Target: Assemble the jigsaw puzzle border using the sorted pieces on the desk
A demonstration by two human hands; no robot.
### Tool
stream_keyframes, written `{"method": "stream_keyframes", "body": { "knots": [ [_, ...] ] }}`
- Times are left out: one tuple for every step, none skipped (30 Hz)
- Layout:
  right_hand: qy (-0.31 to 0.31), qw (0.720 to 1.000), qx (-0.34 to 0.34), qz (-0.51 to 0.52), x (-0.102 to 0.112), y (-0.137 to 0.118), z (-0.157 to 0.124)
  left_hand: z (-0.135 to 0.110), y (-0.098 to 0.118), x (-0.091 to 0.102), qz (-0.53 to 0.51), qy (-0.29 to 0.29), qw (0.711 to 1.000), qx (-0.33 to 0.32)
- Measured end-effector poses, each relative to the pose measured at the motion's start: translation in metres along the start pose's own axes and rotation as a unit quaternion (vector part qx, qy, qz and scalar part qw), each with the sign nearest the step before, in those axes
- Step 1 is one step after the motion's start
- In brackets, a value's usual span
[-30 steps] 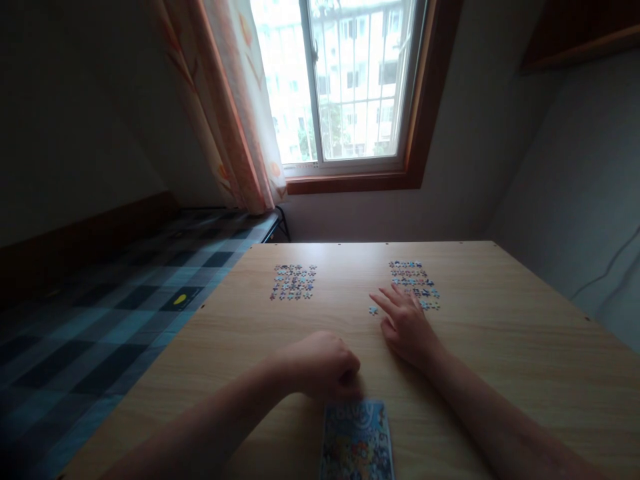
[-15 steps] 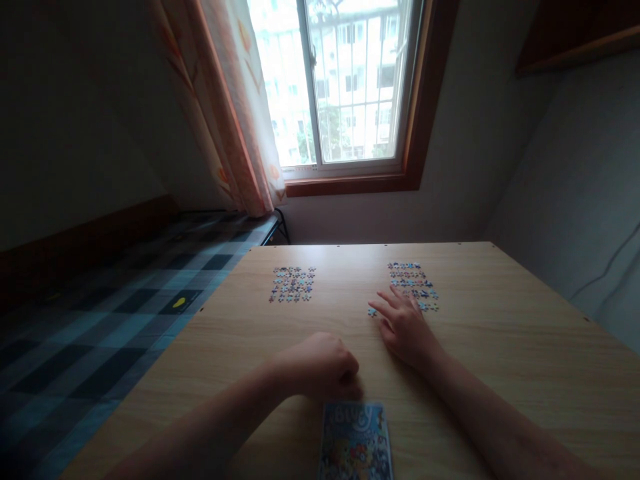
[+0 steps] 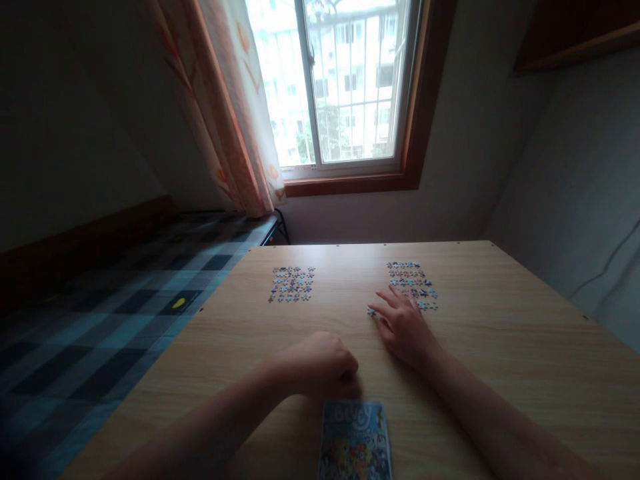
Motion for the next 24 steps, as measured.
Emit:
{"method": "stream_keyframes", "body": {
  "knots": [
    [-0.001, 1.0, 0.0, 0.0, 0.0, -0.0001, 0.0001, -0.0001, 0.0001, 0.0004, 0.001, -0.003, 1.0, 0.0],
    [-0.003, 1.0, -0.001, 0.0, 0.0, -0.0002, 0.0003, -0.0003, 0.0002, 0.0009, 0.002, -0.006, 1.0, 0.0],
    [-0.004, 1.0, -0.002, 0.0, 0.0, -0.0002, 0.0004, -0.0005, 0.0003, 0.0014, 0.002, -0.01, 1.0, 0.001],
    [-0.006, 1.0, -0.002, 0.0, -0.0001, -0.0003, 0.0004, -0.0007, 0.0003, 0.0019, 0.003, -0.013, 1.0, 0.003],
    [-0.007, 1.0, -0.002, -0.001, -0.0001, -0.0004, 0.0004, -0.0009, 0.0005, 0.0023, 0.004, -0.016, 1.0, 0.003],
    [-0.007, 1.0, 0.0, -0.001, -0.0002, -0.0005, 0.0004, -0.0011, 0.0007, 0.0025, 0.004, -0.018, 1.0, 0.002],
    [-0.008, 1.0, 0.001, -0.001, -0.0003, -0.0005, 0.0003, -0.0012, 0.0009, 0.0025, 0.005, -0.019, 1.0, 0.001],
    [-0.008, 1.0, 0.002, -0.001, -0.0005, -0.0005, 0.0001, -0.0013, 0.001, 0.0024, 0.004, -0.019, 1.0, 0.001],
    [-0.008, 1.0, 0.003, -0.001, -0.0006, -0.0005, 0.0, -0.0013, 0.001, 0.0024, 0.003, -0.016, 1.0, 0.0],
    [-0.008, 1.0, 0.003, 0.0, -0.0007, -0.0004, -0.0001, -0.0014, 0.0011, 0.0025, 0.002, -0.012, 1.0, -0.001],
    [-0.008, 1.0, 0.002, 0.0, -0.0008, -0.0002, -0.0003, -0.0015, 0.0009, 0.0026, 0.001, -0.007, 1.0, -0.001],
    [-0.009, 1.0, 0.002, 0.0, -0.001, 0.0, -0.0004, -0.0016, 0.0006, 0.0025, 0.001, -0.002, 1.0, 0.0],
    [-0.011, 1.0, 0.001, 0.001, -0.0012, 0.0002, -0.0005, -0.0016, 0.0002, 0.0022, 0.001, 0.001, 1.0, 0.001],
    [-0.014, 1.0, -0.001, 0.001, -0.0014, 0.0004, -0.0005, -0.0016, -0.0001, 0.0017, 0.001, 0.003, 1.0, 0.001],
    [-0.016, 1.0, -0.002, 0.001, -0.0016, 0.0006, -0.0006, -0.0014, -0.0004, 0.0007, 0.001, 0.003, 1.0, 0.001],
    [-0.017, 1.0, -0.003, 0.001, -0.0017, 0.0009, -0.0007, -0.0011, -0.0005, -0.0004, 0.001, 0.002, 1.0, 0.001],
    [-0.017, 1.0, -0.005, 0.001, -0.0016, 0.0013, -0.0008, -0.0008, -0.0004, -0.0015, 0.002, 0.002, 1.0, -0.001],
    [-0.016, 1.0, -0.006, 0.001, -0.0015, 0.0018, -0.0008, -0.0004, -0.0001, -0.0023, 0.003, 0.002, 1.0, -0.003],
    [-0.015, 1.0, -0.007, 0.001, -0.0015, 0.0023, -0.0007, -0.0001, 0.0002, -0.0029, 0.004, 0.0, 1.0, -0.004],
    [-0.015, 1.0, -0.008, 0.002, -0.0016, 0.0027, -0.0006, 0.0, 0.0004, -0.003, 0.004, -0.002, 1.0, -0.005],
    [-0.015, 1.0, -0.01, 0.003, -0.0017, 0.0032, -0.0005, -0.0003, 0.0003, -0.0027, 0.002, -0.008, 1.0, -0.005],
    [-0.016, 1.0, -0.01, 0.004, -0.002, 0.0035, -0.0004, -0.0011, 0.0002, -0.0021, -0.003, -0.019, 1.0, -0.006],
    [-0.016, 1.0, -0.01, 0.005, -0.0022, 0.0037, -0.0003, -0.0027, -0.0006, -0.0014, -0.012, -0.038, 0.999, -0.008],
    [-0.016, 1.0, -0.011, 0.006, -0.0022, 0.0038, -0.0002, -0.0054, -0.0023, -0.0006, -0.023, -0.063, 0.998, -0.009]
  ]
}}
Point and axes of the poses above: each hand's wrist, its own z-axis towards the middle knuckle, its own x-axis out of the back of the hand, y = z × x, the point moved 7 cm from there along z, towards the middle knuckle, and after that the axes turned 15 degrees about z, right-handed, at the moved point
